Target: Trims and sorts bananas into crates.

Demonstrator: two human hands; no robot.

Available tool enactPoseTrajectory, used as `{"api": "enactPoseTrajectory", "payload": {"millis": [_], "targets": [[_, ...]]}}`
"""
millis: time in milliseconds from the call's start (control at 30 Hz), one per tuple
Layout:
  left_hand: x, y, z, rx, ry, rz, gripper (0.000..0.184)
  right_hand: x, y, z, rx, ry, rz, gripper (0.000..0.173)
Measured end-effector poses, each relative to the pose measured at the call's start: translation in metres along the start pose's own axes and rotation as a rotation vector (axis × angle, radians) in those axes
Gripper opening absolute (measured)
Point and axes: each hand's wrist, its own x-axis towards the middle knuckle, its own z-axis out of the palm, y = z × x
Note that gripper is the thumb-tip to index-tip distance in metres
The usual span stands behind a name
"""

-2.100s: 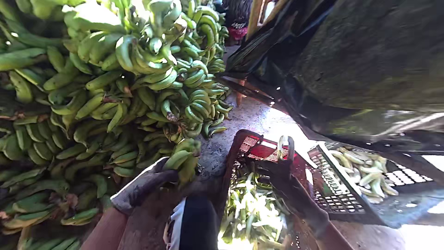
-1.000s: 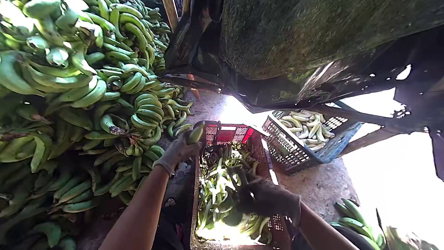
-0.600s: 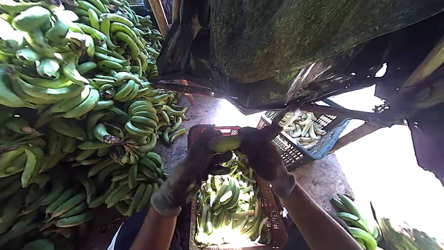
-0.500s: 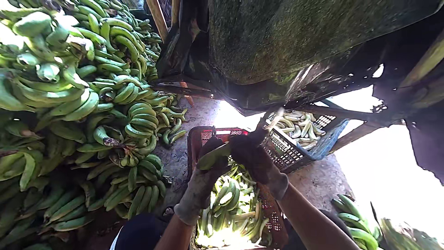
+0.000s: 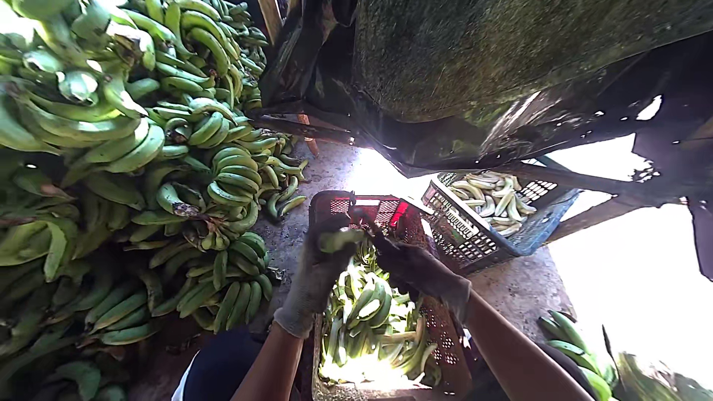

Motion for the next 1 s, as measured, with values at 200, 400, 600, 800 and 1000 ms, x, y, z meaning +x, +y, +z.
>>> {"api": "enactPoseTrajectory", "payload": {"millis": [200,400,600,800,1000], "targets": [[0.011,-0.001,-0.006,-0.006,-0.032,-0.013,0.043,-0.010,0.002,0.000,0.139,0.219,-0.252,0.042],[0.006,0.000,0.000,-0.188,0.010,0.063,0.040,0.010,0.031,0.011,0.004,-0.097,0.080,0.058],[0.016,0.005,-0.019,-0.185,-0.029,-0.146,0.062,-0.008,0.007,0.010,0.113,0.024,-0.187,0.040],[0.015,-0.011,-0.014,-0.195,0.063,-0.267,0.044,-0.002,0.028,0.017,-0.346,0.163,-0.517,0.048],[0.011,0.002,0.002,-0.253,0.114,-0.337,0.039,-0.002,0.031,0.021,-0.539,0.335,-0.763,0.048]]}}
